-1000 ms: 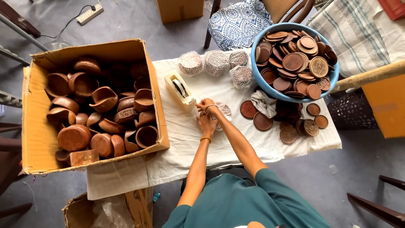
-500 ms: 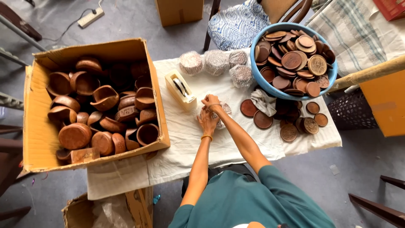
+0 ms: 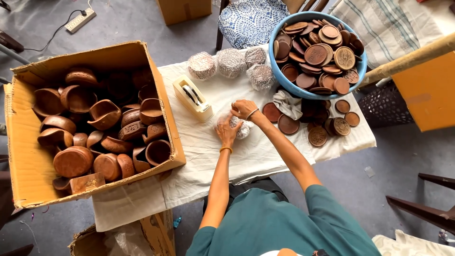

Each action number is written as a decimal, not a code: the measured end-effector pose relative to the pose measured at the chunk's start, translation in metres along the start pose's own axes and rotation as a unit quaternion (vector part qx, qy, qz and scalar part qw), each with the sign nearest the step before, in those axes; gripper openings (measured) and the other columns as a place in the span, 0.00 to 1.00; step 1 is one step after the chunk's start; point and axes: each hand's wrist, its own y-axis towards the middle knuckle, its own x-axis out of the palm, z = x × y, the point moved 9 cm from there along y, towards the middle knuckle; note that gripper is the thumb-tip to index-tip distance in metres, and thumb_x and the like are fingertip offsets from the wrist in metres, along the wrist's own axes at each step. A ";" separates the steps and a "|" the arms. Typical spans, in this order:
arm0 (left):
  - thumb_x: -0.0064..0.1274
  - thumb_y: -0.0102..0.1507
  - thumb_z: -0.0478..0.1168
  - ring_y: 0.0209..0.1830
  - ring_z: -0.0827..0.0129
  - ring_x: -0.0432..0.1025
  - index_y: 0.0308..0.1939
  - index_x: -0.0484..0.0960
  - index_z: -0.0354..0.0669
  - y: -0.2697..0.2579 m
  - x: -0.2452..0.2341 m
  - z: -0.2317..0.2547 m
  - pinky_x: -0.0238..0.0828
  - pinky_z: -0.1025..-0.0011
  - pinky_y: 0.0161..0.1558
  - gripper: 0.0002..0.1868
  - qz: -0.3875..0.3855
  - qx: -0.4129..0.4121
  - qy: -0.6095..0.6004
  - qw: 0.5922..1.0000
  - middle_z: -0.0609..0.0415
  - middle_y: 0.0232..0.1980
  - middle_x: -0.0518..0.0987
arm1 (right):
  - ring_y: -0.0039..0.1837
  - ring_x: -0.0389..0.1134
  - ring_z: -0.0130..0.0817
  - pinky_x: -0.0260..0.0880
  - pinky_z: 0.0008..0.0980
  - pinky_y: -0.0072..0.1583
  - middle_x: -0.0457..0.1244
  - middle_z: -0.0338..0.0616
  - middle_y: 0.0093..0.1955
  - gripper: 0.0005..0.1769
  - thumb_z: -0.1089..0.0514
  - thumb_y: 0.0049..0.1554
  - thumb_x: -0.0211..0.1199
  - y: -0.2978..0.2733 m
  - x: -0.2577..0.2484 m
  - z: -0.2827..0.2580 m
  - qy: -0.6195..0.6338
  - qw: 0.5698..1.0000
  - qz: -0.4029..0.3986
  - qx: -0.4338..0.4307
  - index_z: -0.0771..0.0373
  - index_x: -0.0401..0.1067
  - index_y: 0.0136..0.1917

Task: The recorder is wrapping small clay items like pots and lids in bubble wrap at a workstation.

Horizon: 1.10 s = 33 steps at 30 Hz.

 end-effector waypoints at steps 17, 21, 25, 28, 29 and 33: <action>0.74 0.46 0.55 0.78 0.54 0.56 0.65 0.78 0.70 0.008 -0.002 -0.006 0.37 0.36 0.75 0.42 0.016 0.009 -0.027 0.999 0.55 0.77 0.64 | 0.39 0.71 0.39 0.70 0.37 0.43 0.68 0.46 0.36 0.22 0.42 0.53 0.71 -0.017 0.061 0.022 0.177 0.979 -0.102 -0.010 0.65 0.74 0.42; 0.75 0.46 0.53 0.77 0.54 0.56 0.64 0.77 0.70 0.007 -0.007 -0.001 0.37 0.35 0.74 0.42 0.019 0.010 -0.038 0.999 0.54 0.77 0.64 | 0.39 0.72 0.42 0.71 0.39 0.44 0.70 0.45 0.37 0.21 0.42 0.51 0.70 -0.016 0.064 0.023 0.144 0.982 -0.122 0.026 0.61 0.76 0.43; 0.75 0.46 0.52 0.77 0.54 0.57 0.64 0.78 0.71 0.005 -0.008 -0.001 0.37 0.37 0.75 0.41 0.021 0.011 -0.039 0.999 0.55 0.76 0.65 | 0.42 0.73 0.45 0.71 0.43 0.43 0.71 0.43 0.38 0.20 0.40 0.49 0.72 -0.011 0.082 0.044 0.016 0.995 -0.088 0.033 0.57 0.77 0.44; 0.74 0.46 0.50 0.77 0.55 0.57 0.63 0.79 0.73 0.004 -0.014 0.004 0.37 0.38 0.76 0.40 0.020 0.009 -0.039 0.999 0.56 0.76 0.66 | 0.44 0.74 0.45 0.73 0.44 0.45 0.71 0.43 0.39 0.25 0.33 0.45 0.73 -0.010 0.081 0.054 -0.040 0.985 -0.117 0.119 0.57 0.79 0.40; 0.74 0.47 0.51 0.77 0.55 0.57 0.63 0.79 0.74 0.003 -0.014 0.006 0.36 0.38 0.76 0.39 0.019 0.009 -0.043 0.999 0.56 0.76 0.66 | 0.43 0.73 0.47 0.73 0.46 0.44 0.70 0.48 0.38 0.30 0.31 0.42 0.75 -0.007 0.073 0.049 -0.086 0.984 -0.108 0.112 0.57 0.78 0.42; 0.72 0.49 0.54 0.78 0.56 0.56 0.62 0.79 0.74 -0.003 -0.024 0.015 0.34 0.37 0.76 0.36 0.017 0.012 -0.048 0.999 0.55 0.76 0.65 | 0.44 0.73 0.52 0.74 0.48 0.44 0.69 0.55 0.40 0.42 0.24 0.30 0.80 0.006 0.063 0.058 -0.151 0.976 -0.099 0.123 0.60 0.77 0.41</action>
